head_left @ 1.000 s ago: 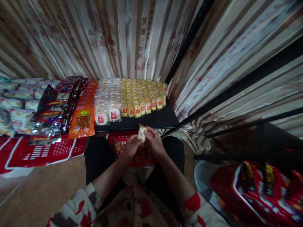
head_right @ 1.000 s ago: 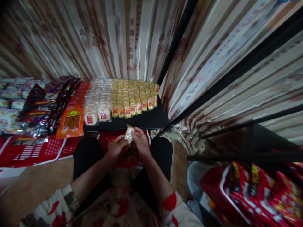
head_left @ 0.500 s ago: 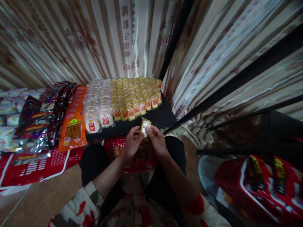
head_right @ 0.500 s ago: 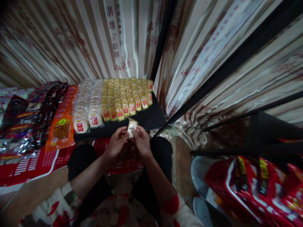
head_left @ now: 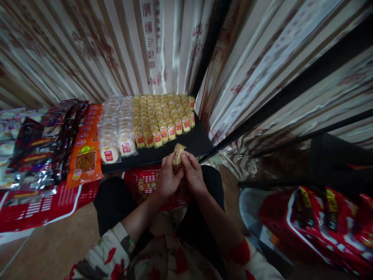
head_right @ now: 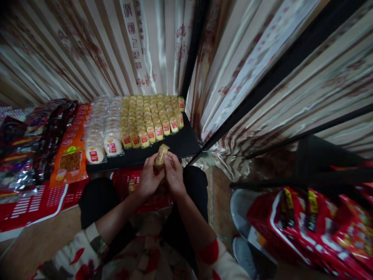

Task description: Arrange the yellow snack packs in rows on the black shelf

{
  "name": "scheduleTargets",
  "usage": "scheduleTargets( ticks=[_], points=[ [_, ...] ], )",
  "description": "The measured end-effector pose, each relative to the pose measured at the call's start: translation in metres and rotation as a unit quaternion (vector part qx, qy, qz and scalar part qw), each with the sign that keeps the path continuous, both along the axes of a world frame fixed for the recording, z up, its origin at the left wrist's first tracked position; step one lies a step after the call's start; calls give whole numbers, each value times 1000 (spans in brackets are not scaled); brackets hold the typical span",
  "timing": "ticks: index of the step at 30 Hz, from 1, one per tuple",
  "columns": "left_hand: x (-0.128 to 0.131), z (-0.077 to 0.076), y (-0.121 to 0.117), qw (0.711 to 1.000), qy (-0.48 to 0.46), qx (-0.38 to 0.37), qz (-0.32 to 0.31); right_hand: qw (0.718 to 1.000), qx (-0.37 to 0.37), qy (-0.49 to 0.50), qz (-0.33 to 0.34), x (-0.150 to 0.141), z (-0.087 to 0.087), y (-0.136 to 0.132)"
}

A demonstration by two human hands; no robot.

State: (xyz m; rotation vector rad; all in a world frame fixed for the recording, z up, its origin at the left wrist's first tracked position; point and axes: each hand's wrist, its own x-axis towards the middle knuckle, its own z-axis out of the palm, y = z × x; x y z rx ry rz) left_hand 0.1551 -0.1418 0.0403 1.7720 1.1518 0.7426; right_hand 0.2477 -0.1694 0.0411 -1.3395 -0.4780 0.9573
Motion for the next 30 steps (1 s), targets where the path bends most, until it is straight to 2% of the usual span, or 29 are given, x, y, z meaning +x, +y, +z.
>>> scheduleTargets(
  ticks=[4, 7, 10, 13, 17, 20, 23, 27, 30],
  points=[
    [-4, 5, 0, 998, -55, -20, 25, 999, 15, 12, 27, -1, 0, -5],
    [-8, 11, 2, 985, -136, -107, 27, 999, 14, 19, 38, -4, 4, -6],
    [-13, 20, 5, 968, -175, -177, 24, 1000, -10, 0, -15, -5, 8, -4],
    [-19, 27, 8, 961, -194, -196, 25, 998, -22, -33, -48, -3, 15, -2],
    [-25, 30, 14, 948, -213, -235, -32, 998, 5, -56, -1, 1, 28, -4],
    [-28, 33, 17, 944, -203, -253, -61, 998, 9, -22, 52, 4, 32, -6],
    [-31, 38, 19, 942, -197, -264, -60, 998, 5, 11, 66, 6, 26, -8],
    [-29, 43, 20, 950, -174, -249, -67, 999, -2, 37, 22, 9, 11, -7],
    [-22, 42, 24, 958, -134, -252, -32, 997, -2, 76, 5, 8, 5, -5]
  ],
)
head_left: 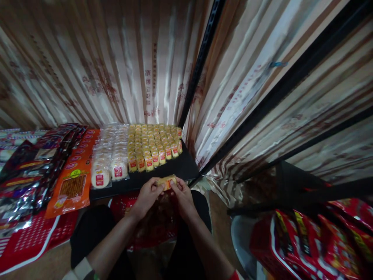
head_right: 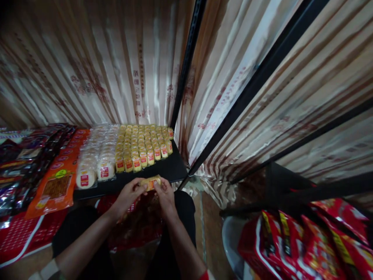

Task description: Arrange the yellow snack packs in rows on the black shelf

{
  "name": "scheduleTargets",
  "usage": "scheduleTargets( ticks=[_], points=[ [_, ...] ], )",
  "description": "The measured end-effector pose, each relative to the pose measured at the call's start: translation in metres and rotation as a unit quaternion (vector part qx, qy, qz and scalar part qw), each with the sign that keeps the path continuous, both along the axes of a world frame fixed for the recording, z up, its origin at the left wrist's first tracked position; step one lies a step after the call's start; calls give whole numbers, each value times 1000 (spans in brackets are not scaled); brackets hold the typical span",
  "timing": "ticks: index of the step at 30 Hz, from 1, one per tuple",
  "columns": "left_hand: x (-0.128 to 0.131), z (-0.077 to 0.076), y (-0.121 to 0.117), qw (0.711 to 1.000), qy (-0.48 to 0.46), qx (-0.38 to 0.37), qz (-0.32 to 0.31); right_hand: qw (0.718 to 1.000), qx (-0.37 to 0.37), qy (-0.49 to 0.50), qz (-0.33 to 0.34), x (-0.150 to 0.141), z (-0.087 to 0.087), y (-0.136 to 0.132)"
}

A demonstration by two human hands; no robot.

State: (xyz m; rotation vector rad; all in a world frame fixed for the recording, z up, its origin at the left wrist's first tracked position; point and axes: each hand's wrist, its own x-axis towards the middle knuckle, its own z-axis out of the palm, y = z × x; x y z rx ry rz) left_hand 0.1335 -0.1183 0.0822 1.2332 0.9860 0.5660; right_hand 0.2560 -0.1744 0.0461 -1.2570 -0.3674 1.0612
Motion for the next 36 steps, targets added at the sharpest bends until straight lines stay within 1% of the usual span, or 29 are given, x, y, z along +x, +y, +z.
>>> scheduleTargets(
  ticks=[3, 6, 8, 11, 14, 16, 19, 23, 26, 28, 31, 33, 36],
  points=[
    [9, -4, 6, 999, 47, 4, 8, 1000, 7, 27, 5, 0, -1, 2],
    [18, -5, 16, 998, 60, 30, -17, 1000, 18, 8, 10, 4, -3, 4],
    [25, -5, 26, 996, 73, 51, -25, 999, 20, -40, -2, 13, -7, 8],
    [39, -4, 43, 992, 93, 88, -4, 990, -12, -134, -51, 33, -16, 22],
    [54, -2, 62, 989, 89, 115, 18, 968, -46, -221, -112, 59, -22, 43],
    [63, 3, 74, 987, 86, 138, 12, 949, -52, -277, -143, 74, -23, 60],
    [75, 15, 91, 979, 91, 182, -8, 930, -48, -329, -160, 90, -24, 85],
    [99, 30, 114, 962, 103, 252, 1, 923, -34, -345, -167, 103, -26, 118],
    [122, 35, 125, 944, 106, 312, -3, 926, -26, -336, -168, 109, -29, 134],
    [137, 36, 132, 936, 100, 337, -21, 933, -25, -318, -167, 111, -32, 138],
    [155, 39, 143, 934, 102, 340, -45, 941, -27, -303, -150, 112, -36, 136],
    [166, 43, 155, 933, 97, 341, -57, 943, -22, -297, -147, 112, -38, 135],
    [180, 48, 176, 926, 79, 362, -67, 944, -22, -287, -163, 116, -41, 140]
  ],
)
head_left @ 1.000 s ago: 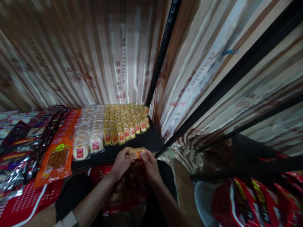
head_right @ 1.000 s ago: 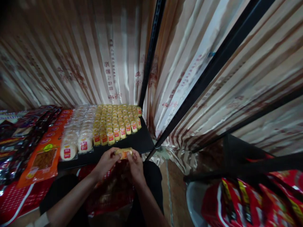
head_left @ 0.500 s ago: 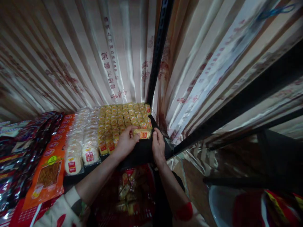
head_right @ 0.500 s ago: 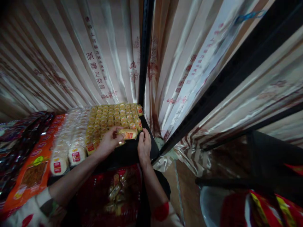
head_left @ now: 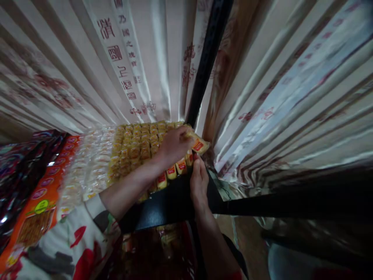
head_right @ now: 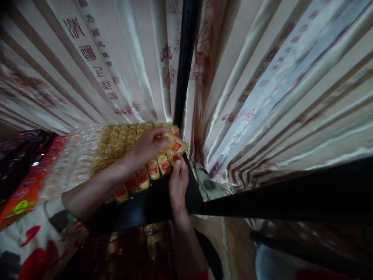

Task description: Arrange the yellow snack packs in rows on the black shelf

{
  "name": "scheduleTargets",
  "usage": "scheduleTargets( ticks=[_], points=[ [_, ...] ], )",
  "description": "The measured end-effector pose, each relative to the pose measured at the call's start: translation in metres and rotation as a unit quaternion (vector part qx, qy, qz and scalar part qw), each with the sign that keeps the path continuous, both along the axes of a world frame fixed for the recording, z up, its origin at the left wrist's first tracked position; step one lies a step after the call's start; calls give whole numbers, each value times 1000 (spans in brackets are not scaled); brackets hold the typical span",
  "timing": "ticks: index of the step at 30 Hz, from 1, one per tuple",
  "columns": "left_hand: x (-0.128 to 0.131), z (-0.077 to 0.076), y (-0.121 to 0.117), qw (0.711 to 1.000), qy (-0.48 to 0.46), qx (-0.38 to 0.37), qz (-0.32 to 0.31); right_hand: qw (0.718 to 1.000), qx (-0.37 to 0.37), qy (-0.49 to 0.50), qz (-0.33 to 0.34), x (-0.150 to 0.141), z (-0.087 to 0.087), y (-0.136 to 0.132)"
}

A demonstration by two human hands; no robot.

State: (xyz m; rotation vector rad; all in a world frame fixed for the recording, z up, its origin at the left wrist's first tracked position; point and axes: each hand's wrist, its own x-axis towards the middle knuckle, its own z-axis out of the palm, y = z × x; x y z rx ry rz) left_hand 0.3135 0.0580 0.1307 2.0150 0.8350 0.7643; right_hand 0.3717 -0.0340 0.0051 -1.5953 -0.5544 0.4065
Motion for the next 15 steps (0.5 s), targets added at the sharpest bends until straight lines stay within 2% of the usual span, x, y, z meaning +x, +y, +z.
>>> scheduleTargets(
  ticks=[3, 7, 10, 15],
  points=[
    [13, 2, 19, 1000, 13, 18, -10, 999, -29, -17, 0, 5, -2, 9],
    [24, -1, 37, 996, 70, 49, 10, 996, -68, -63, 9, 6, -1, 15],
    [30, -10, 47, 991, 113, 68, 23, 993, -80, -89, 7, 4, 1, 16],
    [45, -26, 53, 987, 136, 79, 43, 989, -94, -110, 3, 2, 5, 17]
  ],
)
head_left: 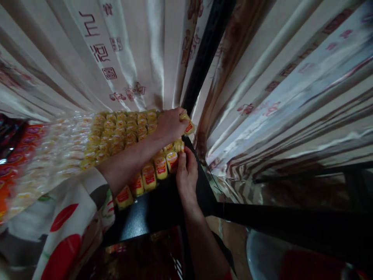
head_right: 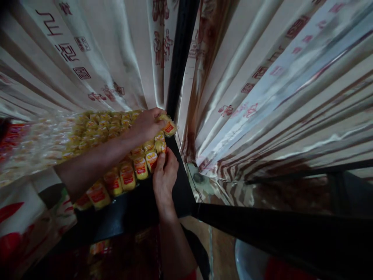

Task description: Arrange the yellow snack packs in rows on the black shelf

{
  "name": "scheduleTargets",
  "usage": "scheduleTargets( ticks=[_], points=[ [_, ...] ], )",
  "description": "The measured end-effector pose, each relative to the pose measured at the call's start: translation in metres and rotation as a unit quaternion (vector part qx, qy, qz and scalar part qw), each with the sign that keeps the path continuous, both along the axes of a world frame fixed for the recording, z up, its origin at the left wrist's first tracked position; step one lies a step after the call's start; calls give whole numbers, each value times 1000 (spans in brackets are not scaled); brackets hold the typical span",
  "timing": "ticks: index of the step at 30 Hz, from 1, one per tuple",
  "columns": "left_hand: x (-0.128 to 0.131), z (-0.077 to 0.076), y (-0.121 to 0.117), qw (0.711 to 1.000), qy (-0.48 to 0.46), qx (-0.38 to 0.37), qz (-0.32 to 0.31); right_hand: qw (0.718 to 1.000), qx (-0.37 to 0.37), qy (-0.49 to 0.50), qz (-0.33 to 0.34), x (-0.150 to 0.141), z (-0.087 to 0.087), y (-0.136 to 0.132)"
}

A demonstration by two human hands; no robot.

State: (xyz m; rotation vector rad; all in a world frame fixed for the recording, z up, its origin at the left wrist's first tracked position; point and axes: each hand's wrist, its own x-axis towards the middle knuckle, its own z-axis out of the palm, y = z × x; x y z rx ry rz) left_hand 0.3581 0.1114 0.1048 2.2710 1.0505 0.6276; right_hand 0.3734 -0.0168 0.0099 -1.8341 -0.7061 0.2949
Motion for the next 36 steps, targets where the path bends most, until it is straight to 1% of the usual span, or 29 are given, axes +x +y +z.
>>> scheduleTargets(
  ticks=[3, 8, 10, 17, 21, 25, 29, 33, 36],
  points=[
    [10, -6, -2, 1000, 21, 9, -9, 1000, -11, 1, 3, 1, 1, 1],
    [16, -15, -2, 992, 83, 73, -52, 1000, -8, -7, 10, 2, -1, 0],
    [16, -17, -1, 988, 110, 86, -69, 1000, -10, -9, 12, 2, -1, 0],
    [27, -18, -4, 970, 188, 110, -106, 1000, -7, 3, 17, 2, -2, -1],
    [38, -19, -3, 962, 220, 133, -95, 1000, -3, 19, 8, 2, -3, 1],
    [44, -23, 4, 962, 230, 136, -60, 1000, 0, 15, 3, 2, -5, 1],
    [46, -25, 8, 963, 223, 143, -45, 1000, -6, 12, -6, 2, -5, 1],
    [45, -25, 6, 964, 212, 160, -25, 1000, 13, 1, 0, 4, -4, 3],
    [45, -26, 5, 966, 212, 148, -26, 1000, 18, 6, -6, 6, -5, 4]
  ],
)
